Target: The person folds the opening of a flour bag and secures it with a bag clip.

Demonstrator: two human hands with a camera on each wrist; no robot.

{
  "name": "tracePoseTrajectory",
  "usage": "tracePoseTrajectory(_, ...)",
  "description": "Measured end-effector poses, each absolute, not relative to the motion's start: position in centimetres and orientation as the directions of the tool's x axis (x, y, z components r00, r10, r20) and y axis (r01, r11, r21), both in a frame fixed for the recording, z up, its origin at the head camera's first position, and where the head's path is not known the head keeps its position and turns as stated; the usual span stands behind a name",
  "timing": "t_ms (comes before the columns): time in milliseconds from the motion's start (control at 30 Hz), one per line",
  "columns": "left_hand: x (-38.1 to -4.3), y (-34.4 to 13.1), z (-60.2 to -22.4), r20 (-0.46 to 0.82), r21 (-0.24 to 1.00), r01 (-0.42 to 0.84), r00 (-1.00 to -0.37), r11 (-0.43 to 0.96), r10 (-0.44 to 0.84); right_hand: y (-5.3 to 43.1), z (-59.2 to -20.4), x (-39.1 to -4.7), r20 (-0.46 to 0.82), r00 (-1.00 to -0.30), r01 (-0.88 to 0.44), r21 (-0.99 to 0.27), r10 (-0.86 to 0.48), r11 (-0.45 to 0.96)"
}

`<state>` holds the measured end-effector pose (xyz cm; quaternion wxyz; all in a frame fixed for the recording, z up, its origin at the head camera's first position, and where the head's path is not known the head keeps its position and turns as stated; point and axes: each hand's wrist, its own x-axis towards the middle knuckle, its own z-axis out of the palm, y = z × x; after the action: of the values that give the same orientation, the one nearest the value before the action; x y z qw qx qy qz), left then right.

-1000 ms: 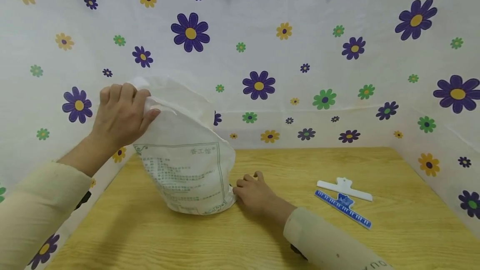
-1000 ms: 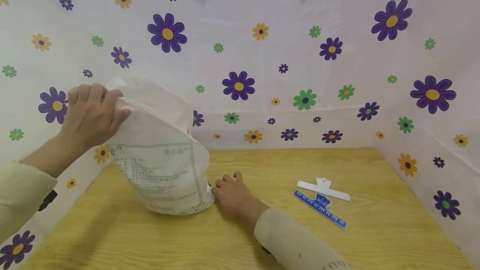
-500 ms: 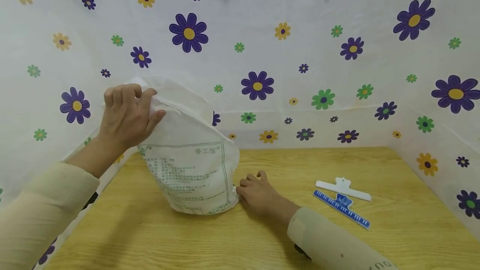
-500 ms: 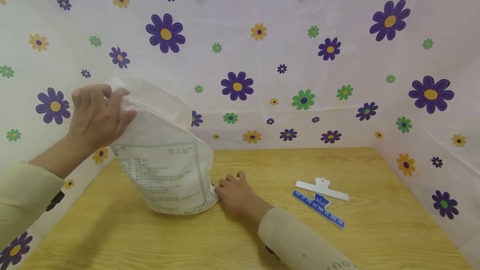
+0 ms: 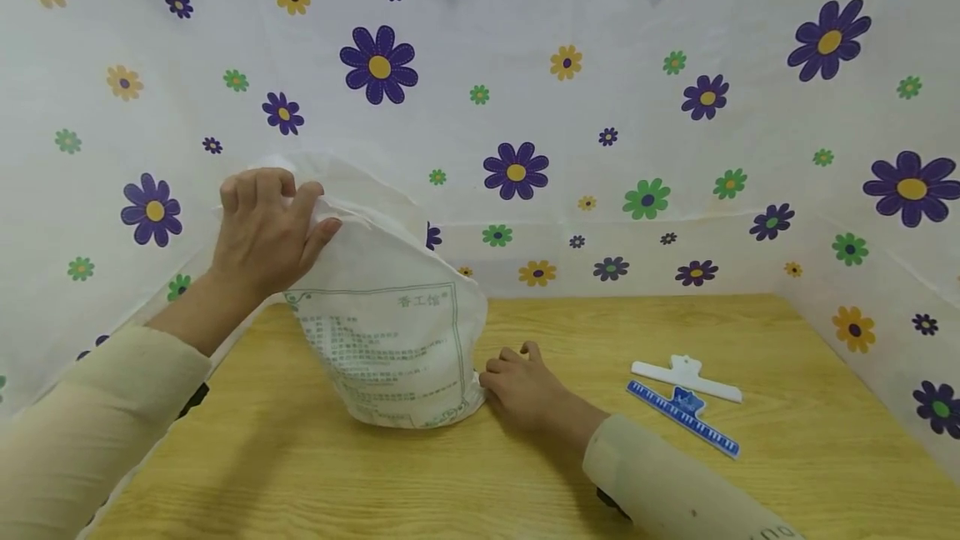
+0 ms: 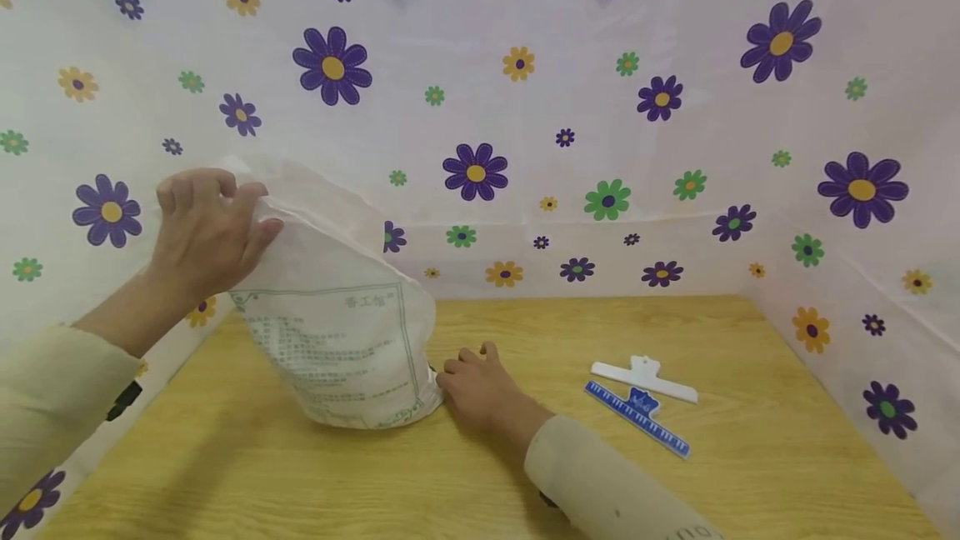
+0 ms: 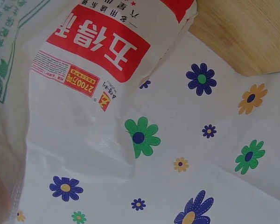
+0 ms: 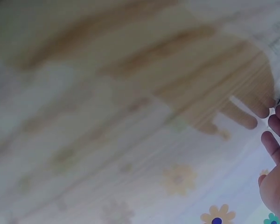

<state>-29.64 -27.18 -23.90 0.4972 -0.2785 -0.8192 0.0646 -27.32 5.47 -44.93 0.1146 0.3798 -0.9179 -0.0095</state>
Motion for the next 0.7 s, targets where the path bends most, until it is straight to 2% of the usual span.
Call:
tracePoseTrajectory(300,-30.0,-26.3,-24.0,0.791,-0.392,0.415,-0.305,0.821,0.531,6.6,-45.1,-27.4,0.212,-0.682,-0.695,0.106,-0.699,0.711)
tracePoseTrajectory(400,-30.2,-25.9,-23.9,0.793,-0.390,0.406,-0.308,0.826,0.526,7.0,-45.2,-27.5,0.216,-0.685,-0.693,0.102,-0.696,0.713)
tracePoseTrajectory(633,-30.1,-25.3,-23.7,0.782,-0.362,0.397,-0.363,0.844,0.506,7.6,-45.3,-27.8,0.232,-0.684,-0.694,0.085,-0.692,0.715)
tracePoseTrajectory(700,-30.1,-25.2,-23.8,0.787,-0.361,0.399,-0.356,0.843,0.505,7.7,-45.3,-27.8,0.231,-0.684,-0.694,0.087,-0.692,0.714)
